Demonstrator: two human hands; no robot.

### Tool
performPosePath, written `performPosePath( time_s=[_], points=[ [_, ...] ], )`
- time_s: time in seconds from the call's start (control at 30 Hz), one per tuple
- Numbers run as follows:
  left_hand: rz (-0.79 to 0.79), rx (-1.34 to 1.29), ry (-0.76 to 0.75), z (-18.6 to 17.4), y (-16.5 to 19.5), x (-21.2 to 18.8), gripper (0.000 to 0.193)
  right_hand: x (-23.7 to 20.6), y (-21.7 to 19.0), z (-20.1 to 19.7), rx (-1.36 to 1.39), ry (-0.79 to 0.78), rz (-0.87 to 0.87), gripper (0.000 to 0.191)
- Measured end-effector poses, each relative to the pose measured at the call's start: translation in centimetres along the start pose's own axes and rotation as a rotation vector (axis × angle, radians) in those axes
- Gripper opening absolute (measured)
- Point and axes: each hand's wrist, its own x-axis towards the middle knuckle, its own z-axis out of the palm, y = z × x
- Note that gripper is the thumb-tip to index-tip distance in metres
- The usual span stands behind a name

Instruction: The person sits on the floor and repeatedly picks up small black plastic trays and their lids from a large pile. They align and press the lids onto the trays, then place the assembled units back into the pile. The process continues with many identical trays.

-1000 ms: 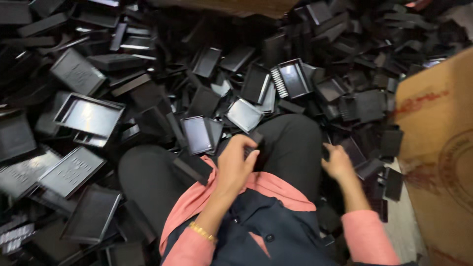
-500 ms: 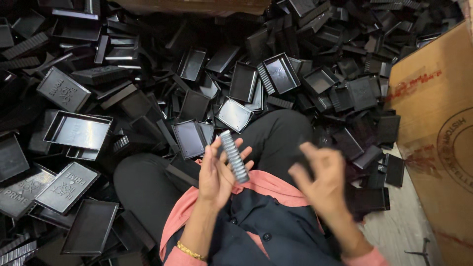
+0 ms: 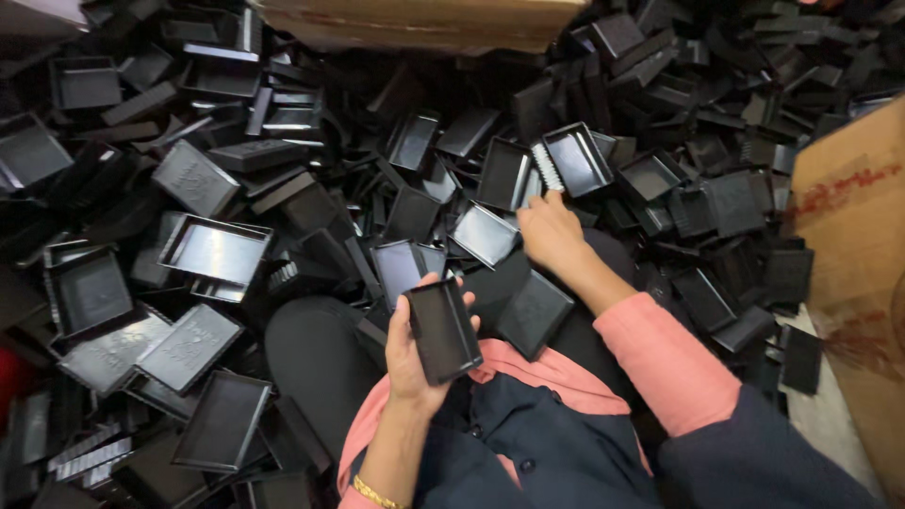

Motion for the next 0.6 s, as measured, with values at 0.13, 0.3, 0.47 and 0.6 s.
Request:
performPosePath(
  time_s=[0.13, 0.3, 0.47, 0.6],
  points=[
    [0.034, -0.026, -0.009, -0.8, 1.1, -0.4, 0.056, 1.2, 1.3, 0.2, -0.080, -0.034, -0.014, 0.013],
    [0.022, -0.065, 0.004, -1.0, 0.3, 0.2, 0.054, 0.9, 1.1, 0.4, 0.295, -0.024, 0.117, 0.034],
    [0.015, -0.030, -0.018, -0.7, -0.7, 0.3, 0.052, 1.2, -3.0, -1.1, 0.408, 0.157, 0.128, 0.032],
    [0.040, -0.007, 0.059, -0.7, -1.1, 0.8, 0.049, -4.8, -6.4, -6.6, 0.819, 0.341, 0.076, 0.028]
  ],
)
